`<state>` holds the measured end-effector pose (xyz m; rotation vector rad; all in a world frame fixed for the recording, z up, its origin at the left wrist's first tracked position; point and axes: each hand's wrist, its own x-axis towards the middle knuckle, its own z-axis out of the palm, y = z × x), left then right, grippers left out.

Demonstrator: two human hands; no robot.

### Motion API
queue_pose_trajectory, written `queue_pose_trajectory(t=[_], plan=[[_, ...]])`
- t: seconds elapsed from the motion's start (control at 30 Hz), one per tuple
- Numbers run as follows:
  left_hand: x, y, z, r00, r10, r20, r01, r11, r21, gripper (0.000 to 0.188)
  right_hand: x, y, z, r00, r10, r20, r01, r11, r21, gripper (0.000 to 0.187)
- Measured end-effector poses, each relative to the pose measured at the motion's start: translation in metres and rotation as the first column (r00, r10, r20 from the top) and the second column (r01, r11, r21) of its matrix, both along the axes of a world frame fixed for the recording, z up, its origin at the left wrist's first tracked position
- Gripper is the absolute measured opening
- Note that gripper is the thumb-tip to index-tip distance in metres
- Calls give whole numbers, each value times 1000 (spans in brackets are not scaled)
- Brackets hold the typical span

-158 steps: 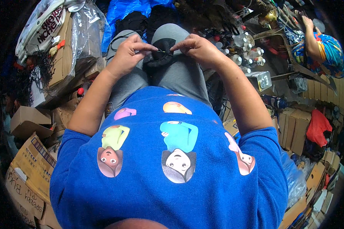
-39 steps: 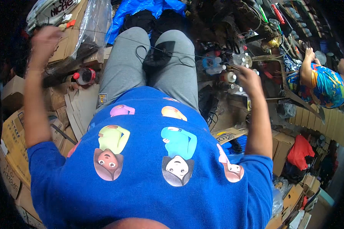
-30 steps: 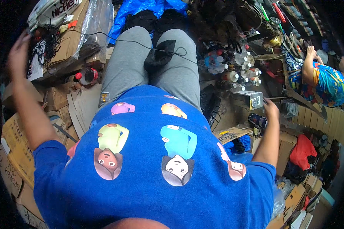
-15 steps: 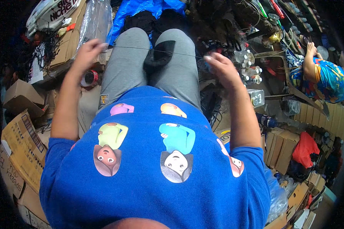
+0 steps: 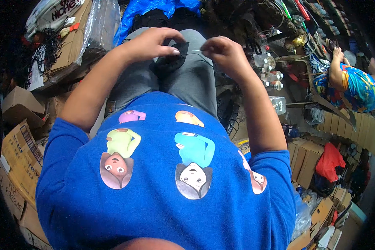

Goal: Hand-stitching a black shoe component using a needle and thread.

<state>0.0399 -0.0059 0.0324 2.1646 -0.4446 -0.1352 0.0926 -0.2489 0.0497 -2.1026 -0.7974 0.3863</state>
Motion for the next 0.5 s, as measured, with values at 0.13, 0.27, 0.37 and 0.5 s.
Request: queue_pose_trajectory(t=[0.13,0.27,0.37,0.5], plan=[[22,-6,-3,981,-145,-127,157,984,89,25,5,15,0,993,105,62,-97,989,-112,12],[27,-5,-9,941,-176,-289,170,984,-45,25,8,19,2,983,156,97,-137,974,-179,12],[26,-5,-15,927,-173,-334,139,983,-121,25,6,21,4,976,184,119,-153,962,-227,11],[26,-6,-16,903,-231,-361,140,955,-262,27,4,19,5,976,192,101,-172,969,-174,11]])
